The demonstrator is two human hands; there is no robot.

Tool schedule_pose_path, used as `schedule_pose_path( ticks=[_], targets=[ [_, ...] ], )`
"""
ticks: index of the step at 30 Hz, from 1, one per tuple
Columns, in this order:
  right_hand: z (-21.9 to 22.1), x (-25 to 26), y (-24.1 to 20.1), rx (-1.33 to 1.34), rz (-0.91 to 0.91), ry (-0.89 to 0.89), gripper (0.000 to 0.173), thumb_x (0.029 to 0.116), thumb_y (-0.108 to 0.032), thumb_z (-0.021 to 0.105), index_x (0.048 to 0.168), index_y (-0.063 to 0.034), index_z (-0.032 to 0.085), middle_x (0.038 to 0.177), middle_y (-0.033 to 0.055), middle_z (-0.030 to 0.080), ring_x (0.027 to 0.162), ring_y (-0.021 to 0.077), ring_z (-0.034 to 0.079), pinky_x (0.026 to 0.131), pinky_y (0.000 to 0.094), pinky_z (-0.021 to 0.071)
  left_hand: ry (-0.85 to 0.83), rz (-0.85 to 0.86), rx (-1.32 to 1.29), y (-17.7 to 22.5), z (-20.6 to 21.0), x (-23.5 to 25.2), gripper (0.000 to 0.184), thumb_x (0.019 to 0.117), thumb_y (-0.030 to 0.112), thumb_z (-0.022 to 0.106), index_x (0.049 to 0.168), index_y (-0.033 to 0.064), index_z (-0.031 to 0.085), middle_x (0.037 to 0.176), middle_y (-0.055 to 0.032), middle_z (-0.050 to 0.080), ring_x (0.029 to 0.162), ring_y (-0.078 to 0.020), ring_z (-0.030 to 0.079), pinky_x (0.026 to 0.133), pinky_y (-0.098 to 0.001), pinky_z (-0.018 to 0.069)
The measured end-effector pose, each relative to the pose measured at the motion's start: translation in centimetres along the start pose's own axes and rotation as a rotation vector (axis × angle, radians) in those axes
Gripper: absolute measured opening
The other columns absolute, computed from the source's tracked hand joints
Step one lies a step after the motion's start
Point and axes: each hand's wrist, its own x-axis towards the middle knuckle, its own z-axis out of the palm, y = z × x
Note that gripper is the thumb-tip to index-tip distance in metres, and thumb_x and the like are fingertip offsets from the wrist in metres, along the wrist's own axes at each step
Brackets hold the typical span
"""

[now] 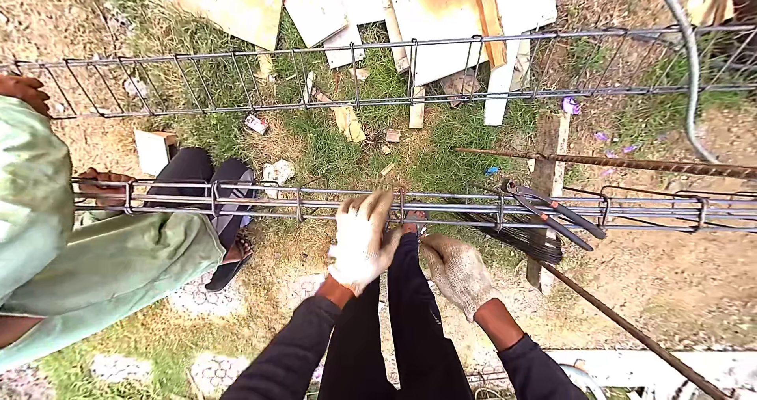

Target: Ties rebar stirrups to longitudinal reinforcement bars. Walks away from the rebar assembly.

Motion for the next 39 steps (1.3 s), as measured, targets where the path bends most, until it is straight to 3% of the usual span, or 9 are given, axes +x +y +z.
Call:
schedule_pose_path(
  ticks=[3, 5, 7, 12, 17, 24, 28, 36, 39],
  targets=[
    [0.4, 0.6, -1.5, -0.021, -0.010, -0.027, 0.025, 0.1020, -0.036, 0.057, 0.099, -0.0204, 0.077, 0.091, -0.0004, 0.074, 0.088, 0.0180, 0.072, 0.081, 0.0482, 0.0592, -0.080, -0.530, -0.513, 3.2, 0.0, -2.7, 0.028, 0.1000, 0.040, 0.061, 0.112, 0.0167, 0.073, 0.097, 0.0021, 0.072, 0.086, -0.0114, 0.068, 0.078, -0.0377, 0.0593],
    [0.7, 0.8, -2.5, -0.044, -0.003, -0.090, 0.026, 0.1019, -0.037, 0.056, 0.096, -0.0206, 0.075, 0.089, -0.0008, 0.073, 0.087, 0.0185, 0.071, 0.079, 0.0481, 0.0586, -0.097, -0.790, -0.981, 4.2, 0.6, -3.0, 0.031, 0.1023, 0.034, 0.062, 0.095, 0.0062, 0.073, 0.070, -0.0072, 0.065, 0.057, -0.0169, 0.060, 0.055, -0.0338, 0.0537],
    [1.1, 0.9, -3.1, -0.071, -0.016, -0.115, 0.026, 0.1014, -0.036, 0.055, 0.093, -0.0186, 0.073, 0.086, 0.0011, 0.072, 0.086, 0.0205, 0.071, 0.077, 0.0488, 0.0580, -0.057, -0.925, -1.195, 4.4, 0.9, -2.7, 0.026, 0.1002, 0.027, 0.066, 0.092, 0.0027, 0.071, 0.064, -0.0083, 0.060, 0.052, -0.0160, 0.055, 0.052, -0.0313, 0.0498],
    [2.4, 0.1, -2.9, -0.039, -0.110, 0.072, 0.028, 0.1021, -0.037, 0.055, 0.106, -0.0206, 0.077, 0.095, -0.0018, 0.075, 0.090, 0.0156, 0.072, 0.081, 0.0437, 0.0607, 0.076, -1.075, -1.301, 4.9, 1.1, -1.2, 0.020, 0.0992, 0.020, 0.066, 0.091, 0.0021, 0.070, 0.060, -0.0058, 0.057, 0.048, -0.0127, 0.050, 0.048, -0.0286, 0.0461],
    [2.8, -0.4, -3.0, -0.113, -0.238, 0.287, 0.023, 0.0999, -0.028, 0.057, 0.107, -0.0186, 0.077, 0.088, 0.0020, 0.073, 0.078, 0.0194, 0.072, 0.064, 0.0423, 0.0606, 0.115, -0.946, -1.229, 5.2, 1.4, -1.7, 0.025, 0.1020, 0.027, 0.062, 0.092, 0.0058, 0.072, 0.066, -0.0061, 0.061, 0.056, -0.0153, 0.056, 0.055, -0.0315, 0.0510],
    [1.2, 1.0, -3.1, -0.110, -0.074, 0.090, 0.026, 0.1035, -0.030, 0.053, 0.113, -0.0202, 0.076, 0.103, 0.0017, 0.076, 0.095, 0.0206, 0.073, 0.082, 0.0479, 0.0600, 0.076, -0.969, -1.103, 3.5, 6.0, -2.8, 0.031, 0.1027, 0.026, 0.063, 0.128, 0.0078, 0.064, 0.101, -0.0087, 0.071, 0.081, -0.0182, 0.069, 0.072, -0.0377, 0.0600],
    [0.9, 2.3, -3.2, -0.086, -0.022, 0.033, 0.026, 0.1044, -0.029, 0.053, 0.112, -0.0184, 0.076, 0.103, 0.0031, 0.076, 0.096, 0.0226, 0.073, 0.084, 0.0514, 0.0590, 0.204, -0.931, -1.100, 4.1, 7.4, -1.8, 0.037, 0.0963, 0.018, 0.071, 0.132, 0.0112, 0.062, 0.112, -0.0053, 0.072, 0.101, -0.0152, 0.069, 0.088, -0.0391, 0.0588],
    [0.5, 2.6, -3.7, 0.044, 0.037, 0.000, 0.019, 0.1024, -0.028, 0.063, 0.107, -0.0144, 0.075, 0.094, 0.0115, 0.073, 0.086, 0.0296, 0.071, 0.075, 0.0577, 0.0567, 0.202, -0.902, -1.070, 4.9, 7.4, -2.8, 0.050, 0.0989, 0.014, 0.066, 0.146, 0.0153, 0.051, 0.125, -0.0091, 0.068, 0.105, -0.0185, 0.068, 0.090, -0.0397, 0.0571],
    [1.5, 4.6, -4.6, -0.009, 0.109, -0.001, 0.019, 0.0997, -0.029, 0.062, 0.100, -0.0179, 0.078, 0.093, 0.0045, 0.075, 0.090, 0.0237, 0.072, 0.082, 0.0544, 0.0581, 0.312, -0.904, -1.096, 4.3, 8.2, -2.1, 0.046, 0.0945, 0.013, 0.073, 0.138, 0.0131, 0.059, 0.117, -0.0055, 0.072, 0.101, -0.0155, 0.071, 0.089, -0.0377, 0.0609]
  ],
)
